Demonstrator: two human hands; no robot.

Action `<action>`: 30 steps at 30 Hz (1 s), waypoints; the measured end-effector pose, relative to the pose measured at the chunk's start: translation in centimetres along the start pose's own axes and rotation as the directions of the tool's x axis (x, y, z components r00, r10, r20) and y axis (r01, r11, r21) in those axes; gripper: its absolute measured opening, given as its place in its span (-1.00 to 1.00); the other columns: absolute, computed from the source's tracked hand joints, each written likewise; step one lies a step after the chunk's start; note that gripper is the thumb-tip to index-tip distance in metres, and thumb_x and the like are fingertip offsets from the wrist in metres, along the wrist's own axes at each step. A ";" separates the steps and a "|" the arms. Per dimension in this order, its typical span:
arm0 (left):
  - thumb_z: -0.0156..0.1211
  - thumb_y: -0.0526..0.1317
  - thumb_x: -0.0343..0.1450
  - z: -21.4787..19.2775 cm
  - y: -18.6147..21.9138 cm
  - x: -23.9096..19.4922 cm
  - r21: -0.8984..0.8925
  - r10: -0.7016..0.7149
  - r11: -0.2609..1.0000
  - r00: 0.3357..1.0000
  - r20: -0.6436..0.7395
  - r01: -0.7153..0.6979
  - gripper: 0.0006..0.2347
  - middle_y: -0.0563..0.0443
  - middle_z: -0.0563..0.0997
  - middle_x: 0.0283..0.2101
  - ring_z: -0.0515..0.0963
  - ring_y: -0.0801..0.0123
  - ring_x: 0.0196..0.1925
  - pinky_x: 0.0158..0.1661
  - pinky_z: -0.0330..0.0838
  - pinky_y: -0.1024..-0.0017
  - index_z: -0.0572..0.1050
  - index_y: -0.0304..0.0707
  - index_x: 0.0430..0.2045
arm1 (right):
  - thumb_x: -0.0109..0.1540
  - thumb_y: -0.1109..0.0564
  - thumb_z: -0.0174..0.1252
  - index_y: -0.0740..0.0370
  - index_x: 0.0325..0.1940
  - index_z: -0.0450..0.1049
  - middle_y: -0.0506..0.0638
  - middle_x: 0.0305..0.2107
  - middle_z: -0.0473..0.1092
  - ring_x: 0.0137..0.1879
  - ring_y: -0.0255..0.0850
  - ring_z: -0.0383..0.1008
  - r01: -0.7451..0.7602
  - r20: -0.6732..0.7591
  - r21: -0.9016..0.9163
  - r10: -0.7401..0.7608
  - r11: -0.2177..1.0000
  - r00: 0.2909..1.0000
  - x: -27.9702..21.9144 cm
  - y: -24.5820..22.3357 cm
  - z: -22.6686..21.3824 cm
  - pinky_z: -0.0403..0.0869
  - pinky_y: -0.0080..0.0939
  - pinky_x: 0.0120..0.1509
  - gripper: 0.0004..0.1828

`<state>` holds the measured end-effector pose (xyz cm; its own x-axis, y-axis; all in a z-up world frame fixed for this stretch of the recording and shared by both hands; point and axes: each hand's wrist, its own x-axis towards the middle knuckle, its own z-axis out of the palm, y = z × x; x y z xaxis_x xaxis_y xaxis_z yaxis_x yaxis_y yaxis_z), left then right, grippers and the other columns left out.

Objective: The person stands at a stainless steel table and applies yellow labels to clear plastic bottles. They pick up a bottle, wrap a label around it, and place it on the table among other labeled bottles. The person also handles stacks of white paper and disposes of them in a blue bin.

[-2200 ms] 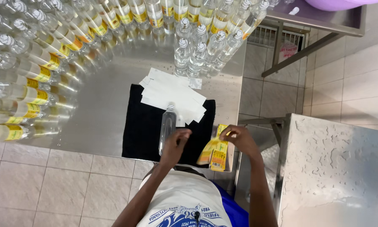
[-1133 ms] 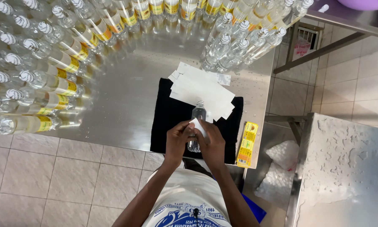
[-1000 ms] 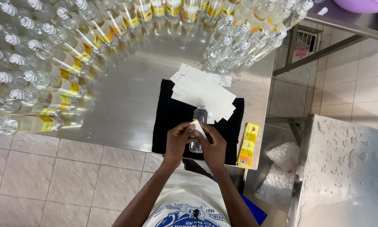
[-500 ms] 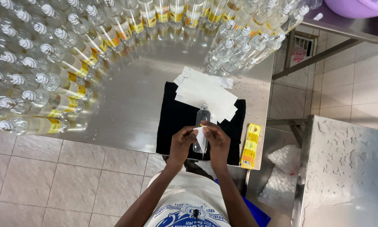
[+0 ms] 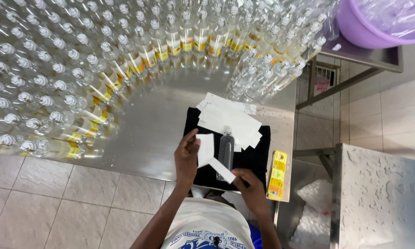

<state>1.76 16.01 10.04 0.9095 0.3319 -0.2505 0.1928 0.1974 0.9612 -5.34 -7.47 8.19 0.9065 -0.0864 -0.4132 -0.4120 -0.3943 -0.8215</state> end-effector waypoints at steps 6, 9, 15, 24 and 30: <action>0.28 -0.05 0.51 -0.4 0.9 -1.4 -0.031 0.044 0.999 0.955 0.294 -0.036 -0.53 0.02 0.75 -0.14 0.70 0.45 -0.14 -0.17 0.58 0.47 0.51 -0.19 0.33 | 0.24 -0.02 0.40 0.13 0.18 0.67 -0.06 -0.05 0.69 0.11 -0.22 0.71 0.162 -0.082 0.182 -0.150 0.970 0.985 1.5 -9.2 1.2 0.63 -0.27 0.21 -0.56; 0.34 -0.13 0.48 -0.8 0.7 -1.7 -0.040 0.015 0.999 0.951 0.309 -0.003 -0.51 -0.01 0.73 -0.14 0.71 0.41 -0.07 -0.01 0.58 0.44 0.45 -0.14 0.35 | 0.24 0.05 0.49 0.17 -0.18 0.71 -0.13 -0.54 0.50 -0.40 -0.40 0.35 0.123 -0.104 0.180 -0.106 0.976 0.989 1.8 -9.4 2.9 0.35 -0.33 -0.27 -0.82; 0.17 -0.33 0.53 -2.2 2.3 -3.7 0.182 0.269 0.931 0.932 0.243 -0.316 -0.82 0.05 0.76 -0.01 0.74 0.31 0.08 0.07 0.59 0.39 0.69 -0.17 -0.07 | 0.27 0.23 0.43 0.28 -0.13 0.65 -0.03 -0.42 0.56 -0.37 -0.27 0.60 0.165 -0.178 0.430 -0.096 0.888 0.979 2.2 -6.3 5.4 0.46 -0.34 -0.15 -0.88; 0.22 -0.24 0.53 1.2 -0.5 -4.5 -0.045 0.007 0.999 0.936 0.351 0.010 -0.75 -0.05 0.81 0.03 0.78 0.31 0.09 0.10 0.64 0.39 0.68 -0.26 0.06 | 0.29 0.21 0.36 0.31 -0.06 0.73 -0.04 -0.26 0.65 -0.12 -0.34 0.57 0.222 -0.145 0.395 -0.178 0.891 0.973 0.6 -7.4 4.1 0.48 -0.32 0.02 -0.83; 0.19 -0.15 0.57 5.1 -4.1 -4.3 -0.034 0.019 0.999 0.973 0.231 -0.011 -0.78 0.06 0.75 -0.24 0.66 0.48 -0.18 -0.17 0.51 0.45 0.71 -0.29 -0.18 | 0.31 0.15 0.36 0.27 -0.09 0.71 -0.04 -0.27 0.64 -0.10 -0.35 0.56 0.159 -0.099 0.416 -0.129 0.895 0.987 1.5 -6.7 1.8 0.51 -0.32 0.00 -0.85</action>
<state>-1.08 9.10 7.73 0.9733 0.1139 -0.1990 0.1698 0.2252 0.9594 -1.35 -3.29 12.32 0.9568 -0.1251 -0.2626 -0.2630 0.0136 -0.9647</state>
